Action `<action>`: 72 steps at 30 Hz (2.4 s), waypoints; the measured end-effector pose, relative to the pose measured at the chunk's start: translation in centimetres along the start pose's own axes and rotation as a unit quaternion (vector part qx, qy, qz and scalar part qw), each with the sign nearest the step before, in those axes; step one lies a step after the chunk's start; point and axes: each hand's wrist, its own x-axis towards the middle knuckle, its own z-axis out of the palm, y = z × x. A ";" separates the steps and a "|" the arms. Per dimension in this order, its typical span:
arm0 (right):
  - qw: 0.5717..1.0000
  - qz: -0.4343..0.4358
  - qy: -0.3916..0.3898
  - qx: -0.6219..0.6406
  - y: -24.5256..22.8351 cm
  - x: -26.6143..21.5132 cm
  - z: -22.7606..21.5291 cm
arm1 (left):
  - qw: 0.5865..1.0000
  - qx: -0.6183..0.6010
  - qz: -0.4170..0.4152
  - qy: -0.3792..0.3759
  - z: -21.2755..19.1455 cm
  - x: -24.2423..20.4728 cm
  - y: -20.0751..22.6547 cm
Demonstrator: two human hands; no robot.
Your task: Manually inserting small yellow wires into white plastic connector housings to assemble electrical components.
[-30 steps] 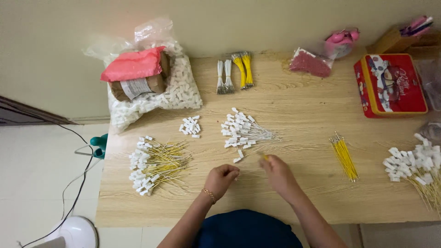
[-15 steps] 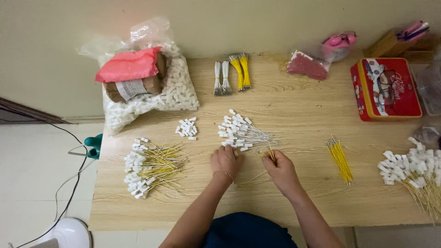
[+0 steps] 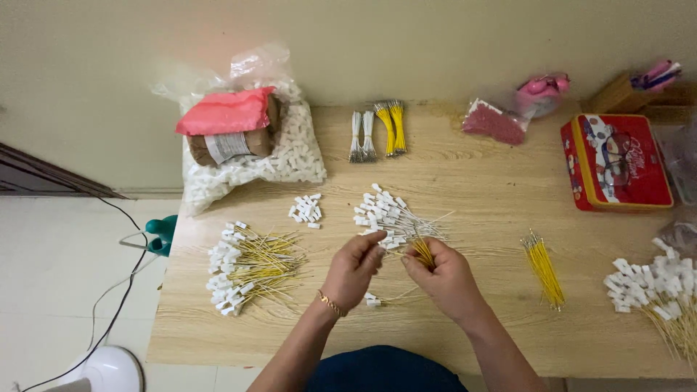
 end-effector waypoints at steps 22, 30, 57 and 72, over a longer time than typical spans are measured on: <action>0.995 0.047 -0.002 -0.086 -1.3 -1.8 -0.7 | 0.984 -0.131 -0.095 -0.069 1.6 -1.5 2.5; 0.974 0.054 0.049 -0.213 -2.5 -1.6 -0.5 | 0.954 -0.249 -0.160 -0.040 0.7 -0.6 0.8; 0.923 0.014 -0.029 -0.384 -2.5 -0.9 -1.5 | 0.955 -0.239 -0.158 -0.083 0.8 0.0 0.8; 0.966 -0.060 -0.005 -0.253 -0.7 0.0 0.0 | 0.965 -0.227 -0.128 -0.019 1.1 1.1 -2.5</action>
